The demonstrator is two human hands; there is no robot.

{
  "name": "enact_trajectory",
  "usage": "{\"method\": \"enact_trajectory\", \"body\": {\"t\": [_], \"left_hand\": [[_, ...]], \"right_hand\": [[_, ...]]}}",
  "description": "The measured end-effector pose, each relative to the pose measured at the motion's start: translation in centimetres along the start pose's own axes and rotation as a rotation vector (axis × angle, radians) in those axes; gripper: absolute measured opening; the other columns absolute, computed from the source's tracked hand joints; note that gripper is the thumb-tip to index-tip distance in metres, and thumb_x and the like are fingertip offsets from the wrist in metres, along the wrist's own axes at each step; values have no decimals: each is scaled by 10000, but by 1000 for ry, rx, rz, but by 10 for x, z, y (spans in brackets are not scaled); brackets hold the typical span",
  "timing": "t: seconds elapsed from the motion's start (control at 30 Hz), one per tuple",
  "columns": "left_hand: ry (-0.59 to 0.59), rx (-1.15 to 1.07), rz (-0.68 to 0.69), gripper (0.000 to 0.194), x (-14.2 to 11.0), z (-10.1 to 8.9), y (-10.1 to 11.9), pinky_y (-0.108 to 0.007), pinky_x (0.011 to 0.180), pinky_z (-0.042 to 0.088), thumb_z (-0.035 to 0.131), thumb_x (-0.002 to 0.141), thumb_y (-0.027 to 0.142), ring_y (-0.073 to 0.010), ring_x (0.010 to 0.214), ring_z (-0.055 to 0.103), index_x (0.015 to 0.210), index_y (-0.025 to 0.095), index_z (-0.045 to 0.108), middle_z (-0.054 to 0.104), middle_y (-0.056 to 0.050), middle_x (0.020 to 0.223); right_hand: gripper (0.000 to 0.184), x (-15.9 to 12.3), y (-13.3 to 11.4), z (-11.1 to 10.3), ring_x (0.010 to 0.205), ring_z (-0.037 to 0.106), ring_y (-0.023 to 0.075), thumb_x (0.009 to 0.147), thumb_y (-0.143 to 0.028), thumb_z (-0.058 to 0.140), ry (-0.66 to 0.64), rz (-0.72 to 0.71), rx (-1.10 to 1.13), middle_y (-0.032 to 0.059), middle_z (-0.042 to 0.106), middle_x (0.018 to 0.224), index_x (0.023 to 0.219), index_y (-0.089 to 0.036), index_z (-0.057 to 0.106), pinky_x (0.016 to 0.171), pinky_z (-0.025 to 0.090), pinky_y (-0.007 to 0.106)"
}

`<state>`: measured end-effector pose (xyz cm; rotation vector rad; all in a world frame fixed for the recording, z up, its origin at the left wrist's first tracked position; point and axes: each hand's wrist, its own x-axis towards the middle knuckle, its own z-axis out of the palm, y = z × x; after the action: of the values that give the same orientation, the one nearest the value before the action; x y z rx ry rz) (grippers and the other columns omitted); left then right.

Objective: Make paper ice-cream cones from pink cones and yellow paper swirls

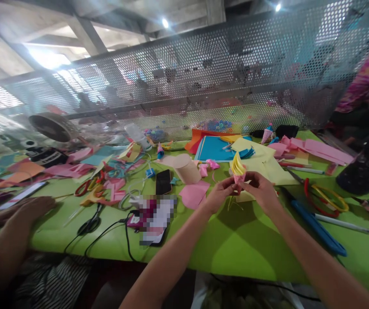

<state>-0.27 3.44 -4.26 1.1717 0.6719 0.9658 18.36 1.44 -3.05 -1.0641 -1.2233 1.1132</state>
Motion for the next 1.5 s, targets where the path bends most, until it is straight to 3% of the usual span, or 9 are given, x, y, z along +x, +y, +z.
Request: {"method": "enact_trajectory", "body": {"t": [0.17,0.43,0.8,1.0,1.23,1.5], "left_hand": [[-15,105,41,653,1,0,-4,-325,887,513,866,802,611,-157,872,644,1253,148,772,751,-79,987],[78,196,101,522,1,3,-7,-336,948,547,859,830,471,-204,974,716,1228,145,773,805,-114,1120],[129,307,155,343,6,2,-19,-330,924,604,818,872,289,-213,967,768,1185,171,743,827,-92,1094],[137,389,180,331,4,6,-16,-299,921,601,767,889,196,-196,967,777,1219,184,742,834,-78,1124],[207,456,155,282,2,6,-14,-282,816,594,787,839,186,-195,907,763,1120,178,760,837,-74,1043],[208,455,123,264,3,4,-17,-324,899,599,803,852,280,-207,919,768,1100,196,767,841,-59,1043]], "right_hand": [[447,0,-3,2,797,743,228,713,-583,955,-29,12,29,26,807,870,949,-260,758,814,588,384],[478,4,4,-1,863,737,246,597,-581,1009,-3,17,41,18,823,899,881,-282,768,836,573,384],[523,5,4,-3,965,753,276,587,-513,1020,-53,16,44,18,836,973,1011,-288,811,946,590,445],[504,6,5,-4,959,764,295,568,-516,1023,-43,18,46,31,843,945,958,-271,818,979,593,493],[522,6,5,-5,943,761,286,566,-495,1030,-31,12,71,36,843,946,982,-263,816,970,587,485],[482,7,6,-4,927,755,276,557,-441,1044,-54,43,64,30,840,933,951,-266,829,944,589,454]]}}
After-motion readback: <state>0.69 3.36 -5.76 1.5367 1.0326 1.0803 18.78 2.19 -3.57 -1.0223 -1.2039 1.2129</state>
